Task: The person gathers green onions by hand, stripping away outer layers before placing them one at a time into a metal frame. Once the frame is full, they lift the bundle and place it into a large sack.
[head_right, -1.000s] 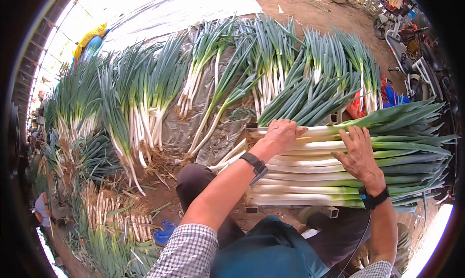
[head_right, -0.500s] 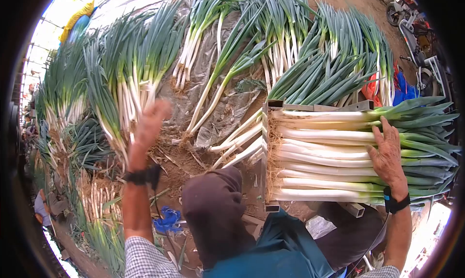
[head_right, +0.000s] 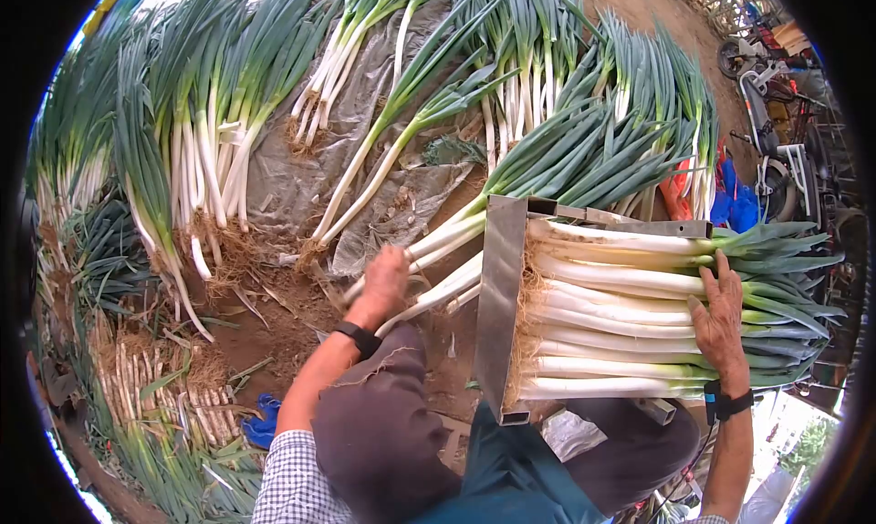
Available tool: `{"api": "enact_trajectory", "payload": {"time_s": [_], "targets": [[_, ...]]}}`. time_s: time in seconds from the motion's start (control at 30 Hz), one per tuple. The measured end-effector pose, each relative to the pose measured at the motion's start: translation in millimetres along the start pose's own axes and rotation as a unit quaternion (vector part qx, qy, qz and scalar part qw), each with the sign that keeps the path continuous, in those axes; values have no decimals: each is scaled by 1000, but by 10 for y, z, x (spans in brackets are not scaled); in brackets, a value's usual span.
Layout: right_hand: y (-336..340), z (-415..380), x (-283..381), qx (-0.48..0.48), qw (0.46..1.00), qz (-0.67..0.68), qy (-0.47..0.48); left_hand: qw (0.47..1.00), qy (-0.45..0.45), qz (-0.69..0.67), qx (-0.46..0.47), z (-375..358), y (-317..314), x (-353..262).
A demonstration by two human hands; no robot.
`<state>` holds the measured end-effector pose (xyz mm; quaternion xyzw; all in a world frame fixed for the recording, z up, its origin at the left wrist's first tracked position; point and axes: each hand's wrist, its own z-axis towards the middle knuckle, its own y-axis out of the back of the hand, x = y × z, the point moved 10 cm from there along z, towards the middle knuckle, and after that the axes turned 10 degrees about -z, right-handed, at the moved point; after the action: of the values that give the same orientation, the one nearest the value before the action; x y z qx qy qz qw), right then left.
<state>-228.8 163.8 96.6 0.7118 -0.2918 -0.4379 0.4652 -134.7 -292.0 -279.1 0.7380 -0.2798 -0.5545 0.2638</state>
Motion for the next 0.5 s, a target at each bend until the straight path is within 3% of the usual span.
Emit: {"api": "enact_trajectory", "payload": {"time_s": [0.1,0.13,0.23,0.3,0.43,0.5], "targets": [[10,17,33,4,1000,7,-6,986,57,-150,35,254,416,167],[-12,10,11,2,1000,6,-6,970,53,-238,1,326,497,246],[-22,8,16,0,1000,0,-15,895,182,-400,81,262,599,345],[-10,9,17,-1,1000,-3,-17,884,177,-432,31,259,921,291],[-26,-3,26,-9,1000,-9,-17,920,67,-385,29,474,1174,238],[-30,8,26,-12,1000,-14,-16,979,91,-185,8,447,1089,378]]}}
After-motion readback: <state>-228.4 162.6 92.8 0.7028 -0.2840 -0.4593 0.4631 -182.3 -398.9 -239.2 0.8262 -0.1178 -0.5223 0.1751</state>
